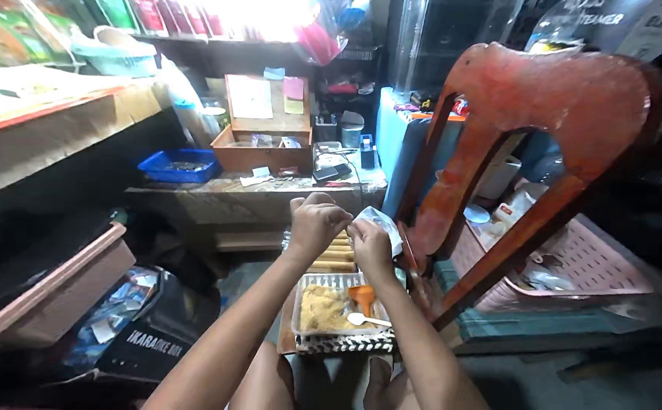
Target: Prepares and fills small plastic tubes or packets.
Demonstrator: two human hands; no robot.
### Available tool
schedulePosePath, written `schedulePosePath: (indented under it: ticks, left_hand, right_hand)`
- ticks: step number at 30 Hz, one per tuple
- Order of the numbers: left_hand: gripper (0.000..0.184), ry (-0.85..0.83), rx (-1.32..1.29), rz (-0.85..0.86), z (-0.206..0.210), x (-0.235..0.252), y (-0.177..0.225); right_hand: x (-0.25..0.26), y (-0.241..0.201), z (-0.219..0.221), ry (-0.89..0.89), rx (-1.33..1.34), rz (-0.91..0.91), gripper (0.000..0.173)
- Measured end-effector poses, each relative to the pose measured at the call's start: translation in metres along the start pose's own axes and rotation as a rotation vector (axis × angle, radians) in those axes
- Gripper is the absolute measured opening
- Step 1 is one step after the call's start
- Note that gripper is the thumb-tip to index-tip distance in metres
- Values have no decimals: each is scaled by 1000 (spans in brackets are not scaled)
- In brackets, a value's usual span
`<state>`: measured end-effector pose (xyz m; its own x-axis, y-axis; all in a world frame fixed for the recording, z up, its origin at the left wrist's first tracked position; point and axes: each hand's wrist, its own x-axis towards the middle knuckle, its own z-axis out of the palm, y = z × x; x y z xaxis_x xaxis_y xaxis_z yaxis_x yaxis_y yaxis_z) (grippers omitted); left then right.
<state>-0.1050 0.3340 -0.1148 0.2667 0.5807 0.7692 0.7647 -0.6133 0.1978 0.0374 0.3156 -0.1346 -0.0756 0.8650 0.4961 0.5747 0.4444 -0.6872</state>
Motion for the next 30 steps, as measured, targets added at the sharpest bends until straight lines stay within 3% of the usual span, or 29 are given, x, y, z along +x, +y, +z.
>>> schedulePosePath:
  ticks: [2,5,8,10,13,16,18,30]
  left_hand:
    - [4,-12,-81,-23,0,-18,-14]
    - [6,-21,-225,-27,0,-38,-23]
    - [7,-21,-373,-77,-1,-48,-18]
    - [9,-61,-506,-220,-5,-50,-9]
    - [8,-80,-776,-482,-8,-51,6]
    - [12,-55,-990,-585,-7,-53,18]
    - [13,-53,-1050,-588,-5,-53,21]
    - [13,-33,-1063,-541,0,-45,41]
  right_hand:
    - [2,0,-5,-194,50,56,21]
    - [5,0,-13,-391,334,273,25]
    - [5,-6,-18,-438,612,482,21]
    - [4,-9,-20,-406,707,539,21]
    - [-3,-3,-20,-314,808,434,22]
    - [-8,4,-23,-337,756,264,18]
    - [-9,4,-26,-368,713,203,21]
    - [-12,0,-40,-286,471,11,5]
